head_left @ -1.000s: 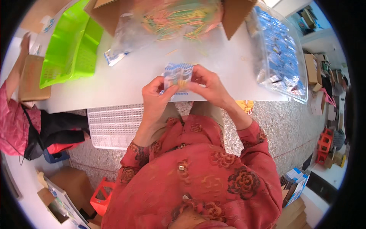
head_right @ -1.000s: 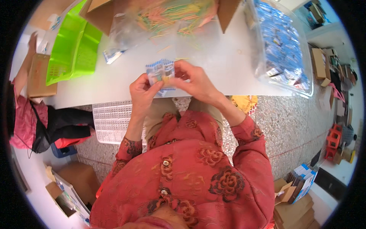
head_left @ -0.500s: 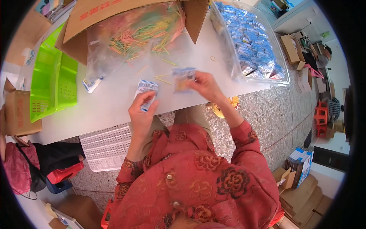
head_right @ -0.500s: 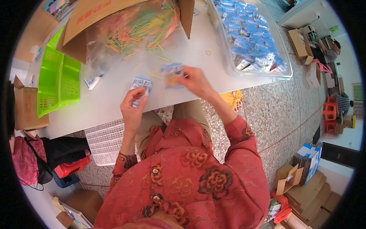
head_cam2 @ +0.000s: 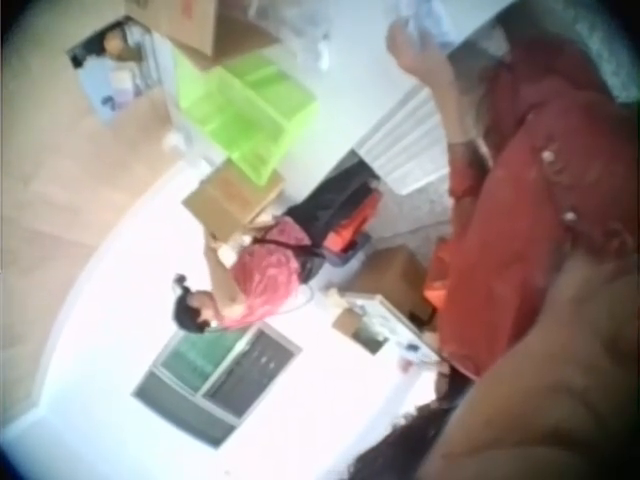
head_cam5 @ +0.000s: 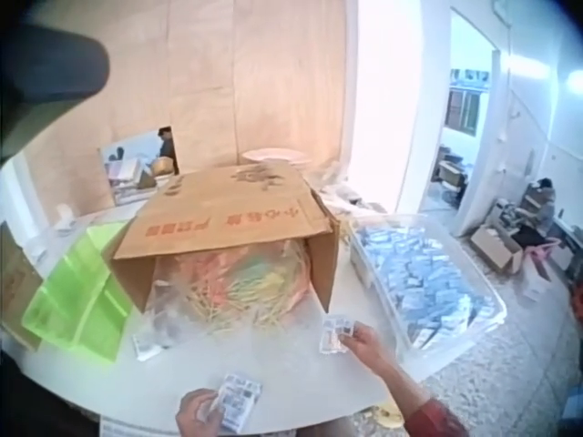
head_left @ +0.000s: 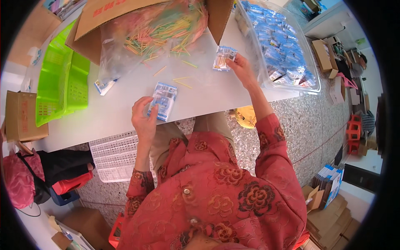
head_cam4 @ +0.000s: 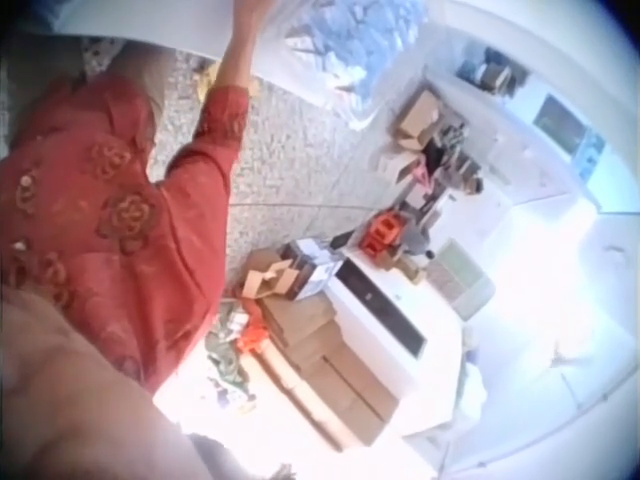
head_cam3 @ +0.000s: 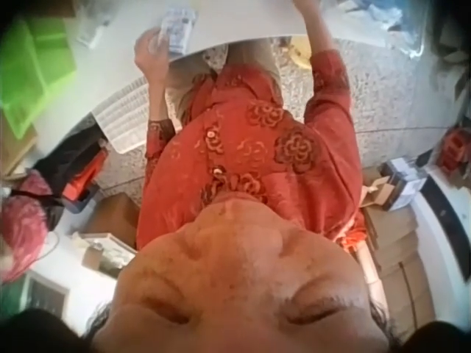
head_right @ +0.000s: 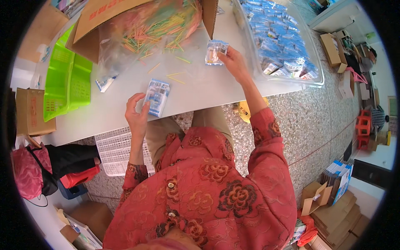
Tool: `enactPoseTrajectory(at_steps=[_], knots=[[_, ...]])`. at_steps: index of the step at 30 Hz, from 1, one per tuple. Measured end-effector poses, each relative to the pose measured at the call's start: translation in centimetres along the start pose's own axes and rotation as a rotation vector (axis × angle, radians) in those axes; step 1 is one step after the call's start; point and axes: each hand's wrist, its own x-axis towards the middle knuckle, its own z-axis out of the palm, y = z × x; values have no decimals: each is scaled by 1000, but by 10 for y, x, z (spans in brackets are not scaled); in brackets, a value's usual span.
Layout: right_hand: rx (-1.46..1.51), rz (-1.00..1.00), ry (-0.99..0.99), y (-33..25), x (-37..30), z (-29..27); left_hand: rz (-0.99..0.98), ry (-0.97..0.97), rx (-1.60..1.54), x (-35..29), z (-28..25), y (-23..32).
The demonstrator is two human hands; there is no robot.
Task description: Packaging small plastic packets by grouping them together using rubber bands.
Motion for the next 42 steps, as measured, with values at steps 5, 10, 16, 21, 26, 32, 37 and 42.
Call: enactPoseTrajectory(at_steps=[5,10,16,21,26,32,37,42], knots=[[15,-27,24,13,26,10,3,-29,41,-1,1,-7],[-20,-36,30,29,45,11,-3,4,192,0,2,-18],[39,22,-1,42,51,-4,-97,-91,243,8,15,-12],[194,101,-53,17,27,-1,-143,-63,255,9,15,-18],[271,159,-131,15,-6,-14,-140,-6,169,12,16,-19],[187,179,-60,10,-21,-11,-137,63,160,12,15,-13],[303,104,-153,-12,-24,3,-106,91,156,9,18,-19],[253,100,-241,-21,-24,55,-138,60,173,5,19,-22]])
